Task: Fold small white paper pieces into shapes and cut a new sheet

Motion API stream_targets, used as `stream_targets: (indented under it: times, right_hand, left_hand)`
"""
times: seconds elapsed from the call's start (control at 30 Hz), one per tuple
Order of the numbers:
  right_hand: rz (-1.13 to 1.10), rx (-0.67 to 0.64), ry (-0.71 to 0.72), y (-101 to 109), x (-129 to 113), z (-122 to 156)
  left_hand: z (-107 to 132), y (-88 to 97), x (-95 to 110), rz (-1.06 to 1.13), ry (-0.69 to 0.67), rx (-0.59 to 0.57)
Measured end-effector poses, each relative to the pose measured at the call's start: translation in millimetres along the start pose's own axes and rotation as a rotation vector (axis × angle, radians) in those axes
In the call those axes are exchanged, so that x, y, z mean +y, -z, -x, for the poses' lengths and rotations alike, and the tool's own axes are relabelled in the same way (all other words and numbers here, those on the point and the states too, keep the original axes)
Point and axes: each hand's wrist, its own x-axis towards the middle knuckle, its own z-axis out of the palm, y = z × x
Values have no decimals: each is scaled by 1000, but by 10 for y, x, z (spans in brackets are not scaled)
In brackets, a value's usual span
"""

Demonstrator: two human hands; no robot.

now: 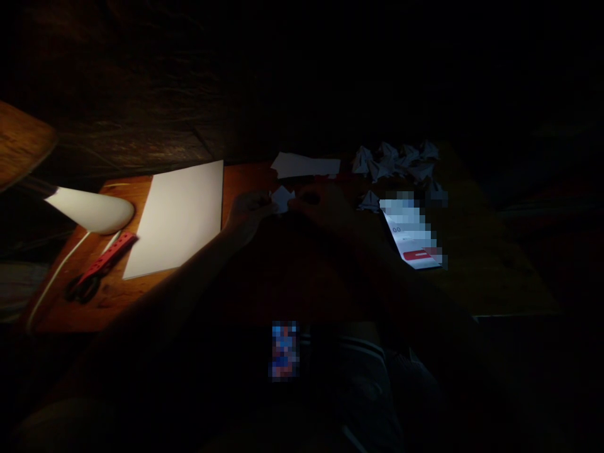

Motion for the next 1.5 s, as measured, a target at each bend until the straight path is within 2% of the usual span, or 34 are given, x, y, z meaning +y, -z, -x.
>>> stream_targets:
  times: [0.1, 0.23, 0.33, 0.47, 0.53, 0.63, 0.77, 0.83, 0.97, 1.17, 1.27, 1.33, 1.5]
  right_hand:
    - [0, 64, 64, -30, 28, 0]
    - [-50, 93, 103, -22, 110, -42]
    - [-6, 27, 100, 14, 143, -67]
    - [202, -50, 89, 58, 92, -41]
    - [316, -65, 58, 66, 50, -15]
    - [422, -92, 24, 68, 11, 8]
    - [422, -142, 32, 80, 10, 4]
    - [405, -148, 30, 86, 23, -4]
    - [382, -133, 28, 84, 64, -21]
    - [385, -140, 18, 65, 130, -51]
    - [383, -128, 40, 55, 142, -53]
    - [385, -116, 47, 51, 137, -46]
    - [406, -93, 63, 51, 128, -23]
  left_hand:
    - [24, -5, 31, -61, 4, -16]
    - [43, 14, 32, -268, -48, 6]
    - [42, 39, -9, -396, -106, 71]
    - [42, 61, -40, -581, -213, 115]
    - [50, 68, -15, -665, -269, 65]
    - [70, 77, 49, -745, -361, -105]
    - [94, 110, 104, -785, -484, -311]
    - [105, 138, 118, -806, -496, -381]
    - [122, 189, 167, -831, -461, -467]
    - [124, 235, 267, -827, -469, -511]
    - [122, 234, 260, -793, -459, -498]
    - [119, 193, 226, -761, -428, -442]
    - [68, -18, 105, -710, -255, -135]
